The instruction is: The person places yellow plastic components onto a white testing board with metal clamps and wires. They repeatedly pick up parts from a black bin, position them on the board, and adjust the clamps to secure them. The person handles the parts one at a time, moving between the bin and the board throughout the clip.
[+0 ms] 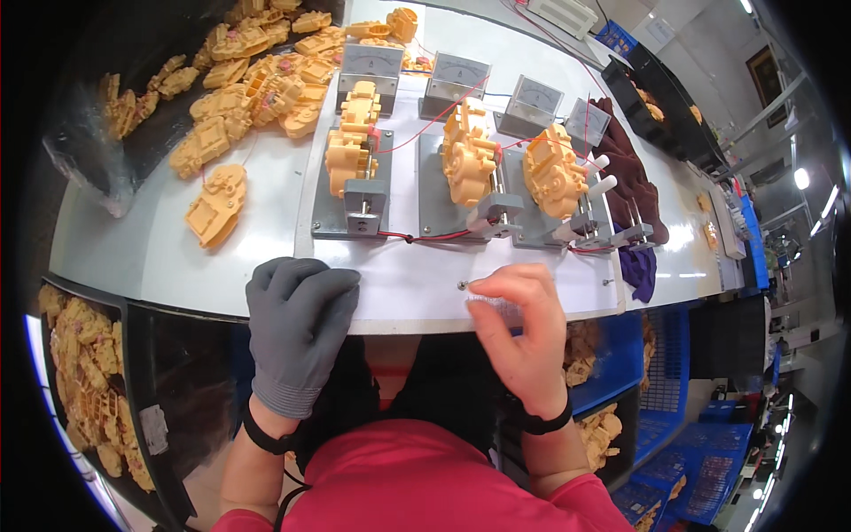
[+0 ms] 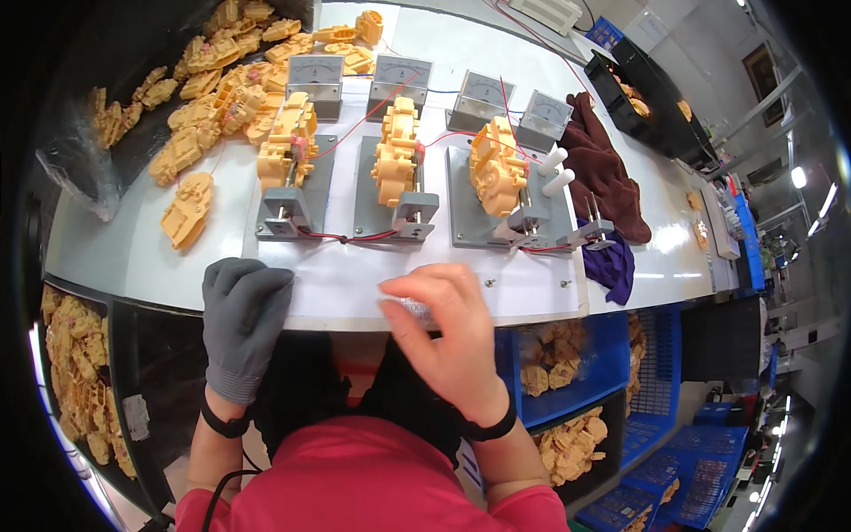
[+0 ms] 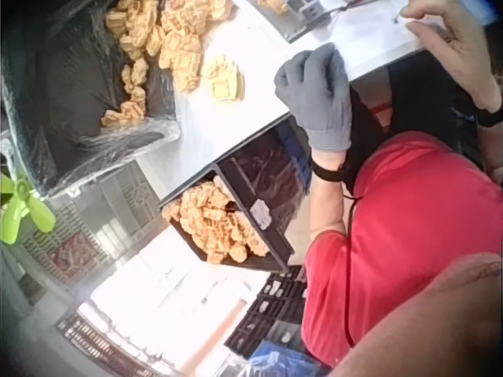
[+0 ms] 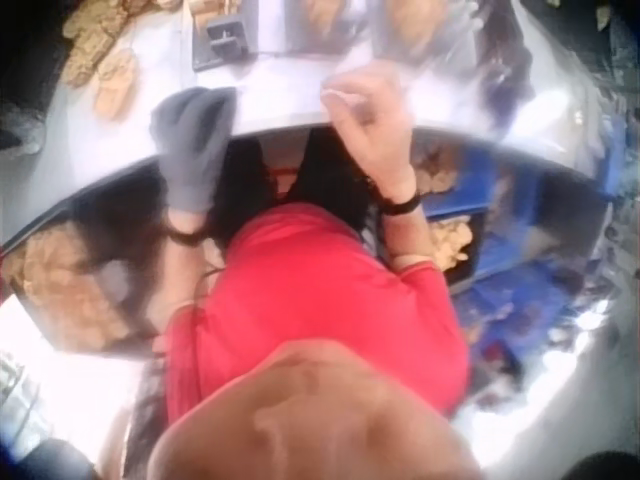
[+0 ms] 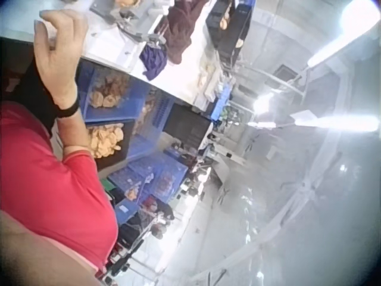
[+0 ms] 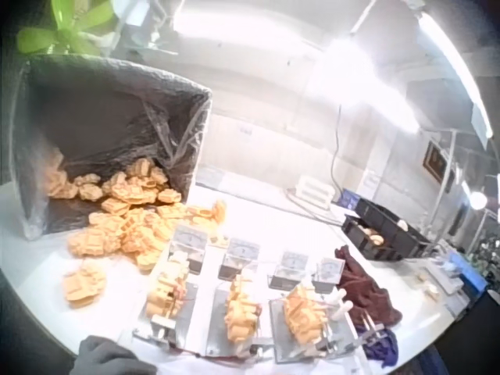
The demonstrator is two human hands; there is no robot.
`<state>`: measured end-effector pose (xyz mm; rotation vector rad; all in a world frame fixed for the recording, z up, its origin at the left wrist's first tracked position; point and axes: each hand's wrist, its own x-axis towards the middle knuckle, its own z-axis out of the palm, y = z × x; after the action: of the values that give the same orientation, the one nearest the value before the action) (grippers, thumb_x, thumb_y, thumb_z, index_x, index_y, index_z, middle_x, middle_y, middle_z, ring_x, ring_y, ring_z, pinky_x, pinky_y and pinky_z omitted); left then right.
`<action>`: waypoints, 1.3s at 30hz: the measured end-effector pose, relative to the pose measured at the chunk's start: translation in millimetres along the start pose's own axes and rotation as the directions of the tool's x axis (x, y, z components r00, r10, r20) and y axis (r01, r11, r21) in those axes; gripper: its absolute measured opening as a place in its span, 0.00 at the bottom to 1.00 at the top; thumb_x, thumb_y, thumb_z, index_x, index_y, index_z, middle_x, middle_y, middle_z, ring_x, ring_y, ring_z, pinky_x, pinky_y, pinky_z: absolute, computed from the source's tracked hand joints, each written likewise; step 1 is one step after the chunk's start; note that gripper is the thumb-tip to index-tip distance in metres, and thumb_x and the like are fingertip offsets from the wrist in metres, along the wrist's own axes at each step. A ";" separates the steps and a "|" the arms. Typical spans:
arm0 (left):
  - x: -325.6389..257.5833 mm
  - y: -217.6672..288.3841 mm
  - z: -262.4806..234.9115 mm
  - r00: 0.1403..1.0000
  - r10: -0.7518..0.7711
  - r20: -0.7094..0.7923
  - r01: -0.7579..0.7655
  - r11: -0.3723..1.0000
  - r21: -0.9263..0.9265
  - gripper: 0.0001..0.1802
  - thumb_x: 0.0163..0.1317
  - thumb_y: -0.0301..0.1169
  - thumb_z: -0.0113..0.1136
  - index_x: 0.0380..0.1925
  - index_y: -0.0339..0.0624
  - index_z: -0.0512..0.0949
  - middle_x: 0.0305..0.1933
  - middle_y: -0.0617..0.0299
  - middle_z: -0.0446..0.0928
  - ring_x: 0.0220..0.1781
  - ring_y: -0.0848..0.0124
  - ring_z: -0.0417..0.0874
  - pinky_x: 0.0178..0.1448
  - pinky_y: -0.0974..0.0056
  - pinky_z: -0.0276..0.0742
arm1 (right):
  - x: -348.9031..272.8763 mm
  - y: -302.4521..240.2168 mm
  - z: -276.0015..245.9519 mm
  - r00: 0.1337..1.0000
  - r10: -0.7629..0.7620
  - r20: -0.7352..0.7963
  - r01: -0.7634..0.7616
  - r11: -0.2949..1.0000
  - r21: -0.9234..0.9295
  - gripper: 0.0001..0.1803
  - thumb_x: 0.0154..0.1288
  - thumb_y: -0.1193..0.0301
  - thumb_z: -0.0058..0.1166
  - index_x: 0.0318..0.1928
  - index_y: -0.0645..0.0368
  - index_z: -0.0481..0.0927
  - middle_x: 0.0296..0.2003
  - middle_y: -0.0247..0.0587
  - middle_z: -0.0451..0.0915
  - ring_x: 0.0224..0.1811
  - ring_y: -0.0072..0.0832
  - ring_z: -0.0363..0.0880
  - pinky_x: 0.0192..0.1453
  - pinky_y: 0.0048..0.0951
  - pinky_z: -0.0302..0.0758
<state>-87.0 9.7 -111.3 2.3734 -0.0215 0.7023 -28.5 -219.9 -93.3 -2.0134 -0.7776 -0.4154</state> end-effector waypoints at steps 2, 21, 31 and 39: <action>1.8 2.7 -5.2 0.999 0.019 0.029 -0.019 1.000 0.001 0.14 0.54 0.26 0.69 0.41 0.47 0.83 0.42 0.61 0.79 0.50 0.57 0.75 0.58 0.56 0.68 | 3.2 -17.6 10.0 0.998 -0.054 0.011 0.052 0.992 0.111 0.16 0.56 0.79 0.67 0.46 0.58 0.82 0.41 0.41 0.79 0.43 0.37 0.76 0.47 0.33 0.74; 180.5 31.2 -12.2 0.728 -0.389 0.564 0.401 0.910 0.110 0.51 0.51 0.48 0.70 0.73 0.45 0.59 0.61 0.48 0.73 0.52 0.65 0.80 0.52 0.60 0.80 | 35.4 -21.7 69.2 0.999 -0.002 0.054 -0.026 0.859 0.511 0.23 0.63 0.70 0.64 0.57 0.60 0.74 0.41 0.44 0.76 0.40 0.34 0.77 0.49 0.35 0.75; 183.1 42.8 -66.4 0.992 0.078 0.101 -0.089 0.990 0.113 0.41 0.49 0.41 0.63 0.63 0.28 0.70 0.50 0.37 0.82 0.54 0.51 0.84 0.60 0.58 0.77 | 30.0 -18.9 73.4 0.995 0.097 0.036 -0.103 0.886 0.452 0.22 0.62 0.77 0.62 0.57 0.58 0.77 0.37 0.34 0.77 0.38 0.24 0.75 0.47 0.29 0.74; -20.7 -180.0 -245.9 0.736 -0.620 -0.272 0.434 0.741 -0.513 0.26 0.66 0.33 0.59 0.61 0.35 0.70 0.52 0.53 0.79 0.49 0.66 0.83 0.50 0.64 0.83 | 23.4 -23.9 78.5 0.997 0.073 0.037 -0.082 0.904 0.421 0.31 0.65 0.79 0.58 0.69 0.60 0.68 0.49 0.39 0.76 0.42 0.22 0.73 0.55 0.26 0.72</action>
<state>-188.7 294.7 -69.4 1.6345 0.6338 0.8078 -27.9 -135.6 -106.6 -1.6352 -0.7253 -0.1605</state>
